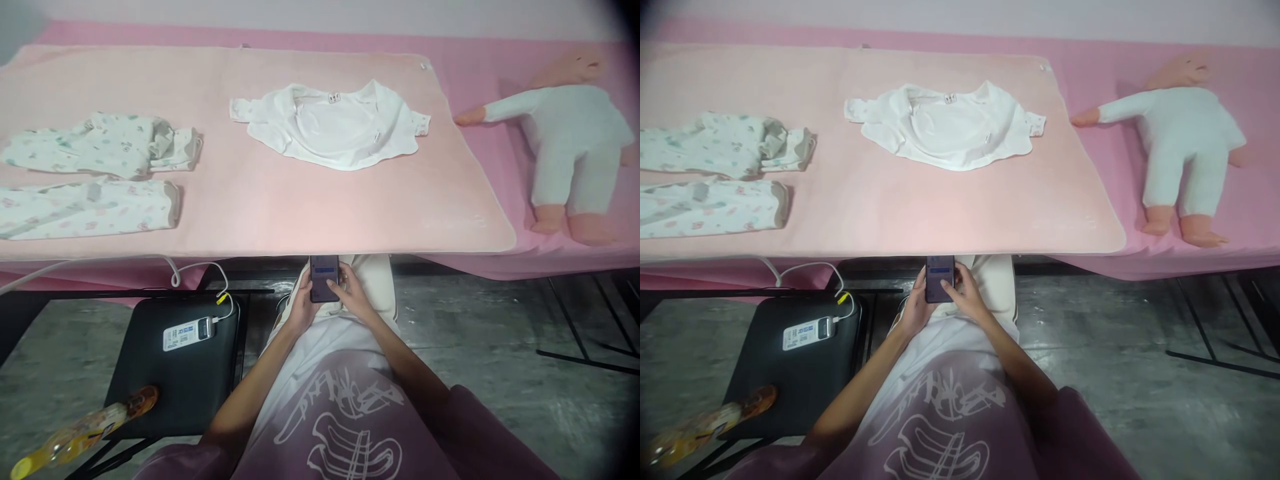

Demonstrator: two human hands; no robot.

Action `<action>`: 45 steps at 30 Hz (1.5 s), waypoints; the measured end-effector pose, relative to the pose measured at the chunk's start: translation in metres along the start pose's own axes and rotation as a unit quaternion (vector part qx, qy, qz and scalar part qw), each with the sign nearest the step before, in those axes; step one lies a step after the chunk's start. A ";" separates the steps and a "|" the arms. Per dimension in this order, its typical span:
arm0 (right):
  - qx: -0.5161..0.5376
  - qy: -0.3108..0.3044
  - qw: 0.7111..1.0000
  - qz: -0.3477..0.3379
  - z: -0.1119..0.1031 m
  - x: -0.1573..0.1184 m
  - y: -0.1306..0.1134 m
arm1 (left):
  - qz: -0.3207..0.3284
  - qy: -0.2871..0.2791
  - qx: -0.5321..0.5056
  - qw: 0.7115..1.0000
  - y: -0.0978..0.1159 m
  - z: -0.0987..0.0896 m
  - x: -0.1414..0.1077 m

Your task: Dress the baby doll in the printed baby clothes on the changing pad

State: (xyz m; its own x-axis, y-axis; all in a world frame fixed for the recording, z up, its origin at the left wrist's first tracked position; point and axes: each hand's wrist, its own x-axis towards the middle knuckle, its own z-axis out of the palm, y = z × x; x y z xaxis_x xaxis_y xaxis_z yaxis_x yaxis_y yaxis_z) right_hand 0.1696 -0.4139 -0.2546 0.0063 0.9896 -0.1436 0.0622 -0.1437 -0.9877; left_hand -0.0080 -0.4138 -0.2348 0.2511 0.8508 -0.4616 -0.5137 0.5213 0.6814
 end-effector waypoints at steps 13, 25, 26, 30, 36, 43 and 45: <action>0.037 -0.046 0.998 0.014 -0.009 -0.003 -0.008 | 0.030 0.020 0.010 0.999 -0.006 0.003 0.004; 0.037 -0.047 0.998 -0.021 -0.010 0.001 0.006 | 0.023 0.007 -0.035 0.999 -0.005 0.003 0.005; 0.036 -0.027 0.999 -0.017 -0.006 0.001 0.006 | 0.022 0.011 -0.033 0.999 -0.006 0.003 0.005; 0.056 0.008 0.998 -0.007 0.004 0.004 0.005 | 0.025 0.023 -0.024 0.999 -0.007 0.002 0.005; 0.117 -0.030 0.993 0.014 -0.004 0.004 0.004 | 0.039 0.027 -0.018 0.999 -0.007 0.005 0.006; 0.071 -0.052 0.996 -0.004 -0.007 0.000 0.005 | 0.051 0.025 -0.012 0.998 -0.007 0.007 0.006; 0.050 -0.078 0.996 -0.018 -0.012 0.001 0.006 | 0.046 0.027 -0.018 0.998 -0.006 0.006 0.006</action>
State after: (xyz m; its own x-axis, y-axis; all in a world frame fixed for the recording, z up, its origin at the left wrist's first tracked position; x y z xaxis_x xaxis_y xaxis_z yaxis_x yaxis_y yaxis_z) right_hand 0.1817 -0.4137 -0.2598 -0.1489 0.9829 -0.1080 -0.0411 -0.1153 -0.9925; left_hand 0.0017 -0.4115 -0.2382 0.1570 0.8900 -0.4280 -0.5619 0.4369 0.7024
